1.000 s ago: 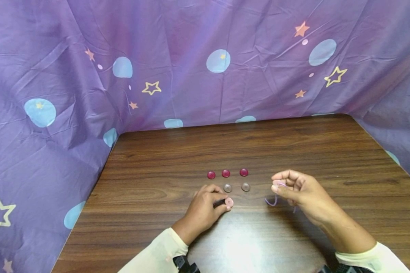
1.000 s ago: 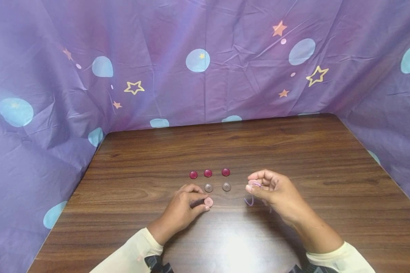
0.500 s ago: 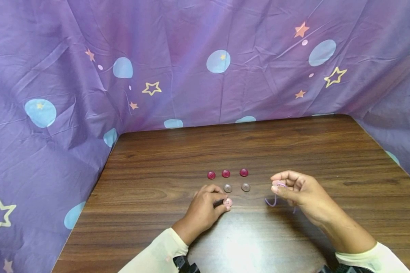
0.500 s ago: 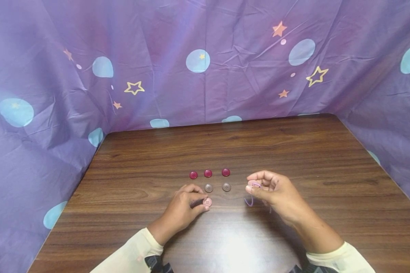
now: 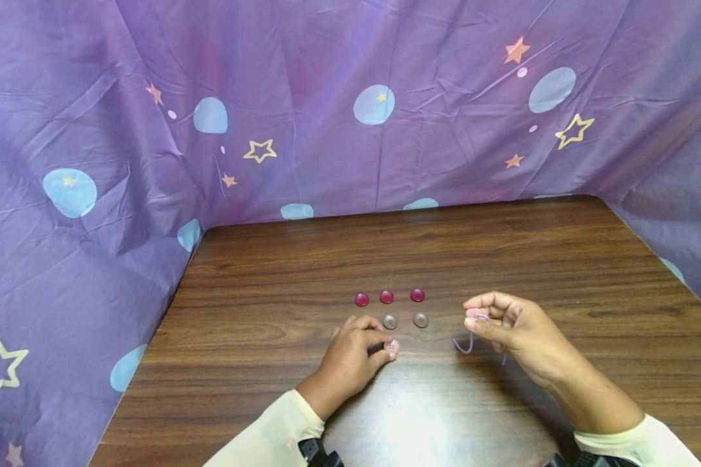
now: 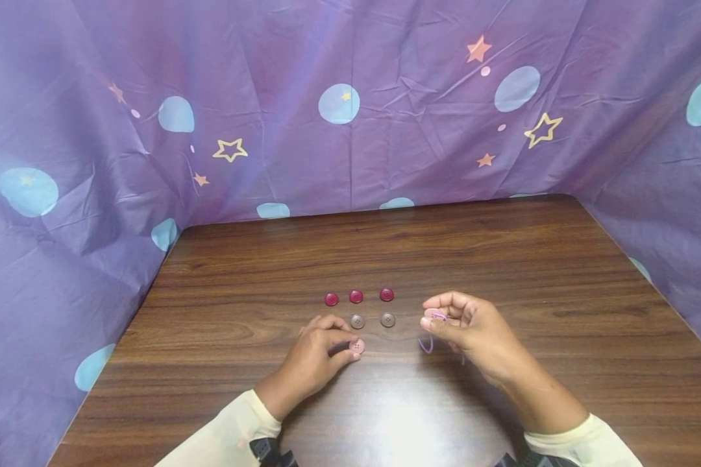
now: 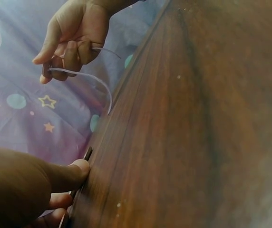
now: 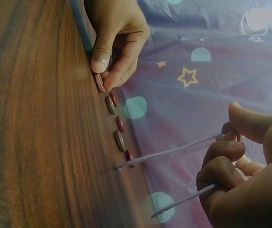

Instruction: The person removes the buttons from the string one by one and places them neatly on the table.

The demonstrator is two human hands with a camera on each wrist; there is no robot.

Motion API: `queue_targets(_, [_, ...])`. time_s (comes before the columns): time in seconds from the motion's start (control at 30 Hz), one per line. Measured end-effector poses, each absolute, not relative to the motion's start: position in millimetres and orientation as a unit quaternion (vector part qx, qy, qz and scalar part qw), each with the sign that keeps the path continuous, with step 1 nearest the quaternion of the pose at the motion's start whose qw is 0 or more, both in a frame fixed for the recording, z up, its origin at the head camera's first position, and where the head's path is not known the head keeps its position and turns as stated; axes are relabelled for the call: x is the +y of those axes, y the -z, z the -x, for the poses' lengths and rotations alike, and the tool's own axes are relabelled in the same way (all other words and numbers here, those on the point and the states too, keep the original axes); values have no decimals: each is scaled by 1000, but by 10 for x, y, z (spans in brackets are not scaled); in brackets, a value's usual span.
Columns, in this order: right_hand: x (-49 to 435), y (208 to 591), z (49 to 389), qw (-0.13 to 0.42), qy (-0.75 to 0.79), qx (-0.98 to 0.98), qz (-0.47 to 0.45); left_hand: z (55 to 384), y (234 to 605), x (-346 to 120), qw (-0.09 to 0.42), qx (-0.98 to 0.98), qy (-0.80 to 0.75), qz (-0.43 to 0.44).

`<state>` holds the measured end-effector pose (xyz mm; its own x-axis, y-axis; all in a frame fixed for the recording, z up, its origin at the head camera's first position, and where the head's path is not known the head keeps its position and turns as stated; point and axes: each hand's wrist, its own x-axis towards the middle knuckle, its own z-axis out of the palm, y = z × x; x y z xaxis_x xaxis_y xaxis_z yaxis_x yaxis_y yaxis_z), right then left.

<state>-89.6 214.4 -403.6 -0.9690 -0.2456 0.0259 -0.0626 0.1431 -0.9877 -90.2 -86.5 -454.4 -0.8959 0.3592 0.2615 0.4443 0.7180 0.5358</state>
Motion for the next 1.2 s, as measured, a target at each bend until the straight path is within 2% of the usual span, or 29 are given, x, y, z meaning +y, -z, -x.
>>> queue_targets(0.37, [2148,4038,894,73,654,745,108,908,4556,-830,87,-924,306,214])
queue_targets(1.2, [2169,4053,902,55,696,707,112,883,4513,-843,83,-923,300,227])
